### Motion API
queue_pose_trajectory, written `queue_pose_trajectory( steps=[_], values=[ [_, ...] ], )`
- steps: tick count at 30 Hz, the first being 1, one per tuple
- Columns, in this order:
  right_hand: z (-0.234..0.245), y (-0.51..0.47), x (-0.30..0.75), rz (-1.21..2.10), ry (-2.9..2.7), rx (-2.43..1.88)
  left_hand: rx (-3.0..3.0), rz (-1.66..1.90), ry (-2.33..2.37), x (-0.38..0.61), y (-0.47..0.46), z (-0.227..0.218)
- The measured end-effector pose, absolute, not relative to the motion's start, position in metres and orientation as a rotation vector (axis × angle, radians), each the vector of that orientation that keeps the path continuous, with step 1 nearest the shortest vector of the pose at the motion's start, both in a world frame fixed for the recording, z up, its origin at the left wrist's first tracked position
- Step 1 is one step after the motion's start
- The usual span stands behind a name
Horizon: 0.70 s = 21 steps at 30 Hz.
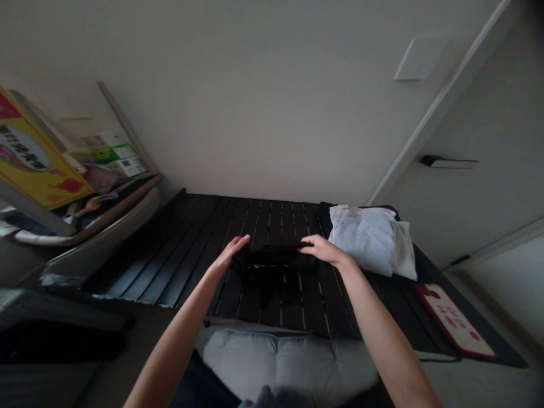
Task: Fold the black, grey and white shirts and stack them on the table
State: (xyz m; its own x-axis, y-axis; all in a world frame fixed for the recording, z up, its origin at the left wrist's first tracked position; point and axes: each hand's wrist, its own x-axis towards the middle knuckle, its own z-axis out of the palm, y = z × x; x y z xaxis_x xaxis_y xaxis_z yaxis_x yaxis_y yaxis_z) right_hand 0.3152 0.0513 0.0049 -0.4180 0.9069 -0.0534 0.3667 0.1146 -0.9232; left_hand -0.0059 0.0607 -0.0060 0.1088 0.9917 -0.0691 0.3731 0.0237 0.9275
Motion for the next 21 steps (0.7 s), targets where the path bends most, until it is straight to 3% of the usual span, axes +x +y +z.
queue_pose_trajectory(
  steps=[6,11,16,21],
  values=[
    [0.008,0.087,0.317,1.092,-1.740,-1.236,1.732,0.663,1.215,-0.005,0.078,0.023],
    [-0.004,0.117,0.331,0.960,-1.692,-1.283,1.913,0.716,1.264,-0.022,0.111,0.010],
    [-0.014,0.154,0.333,0.391,-1.596,-1.523,1.875,1.002,1.697,-0.032,0.168,-0.019],
    [-0.025,0.163,0.317,-0.157,-1.683,-1.913,1.835,1.391,1.816,-0.016,0.184,-0.035]
  ],
)
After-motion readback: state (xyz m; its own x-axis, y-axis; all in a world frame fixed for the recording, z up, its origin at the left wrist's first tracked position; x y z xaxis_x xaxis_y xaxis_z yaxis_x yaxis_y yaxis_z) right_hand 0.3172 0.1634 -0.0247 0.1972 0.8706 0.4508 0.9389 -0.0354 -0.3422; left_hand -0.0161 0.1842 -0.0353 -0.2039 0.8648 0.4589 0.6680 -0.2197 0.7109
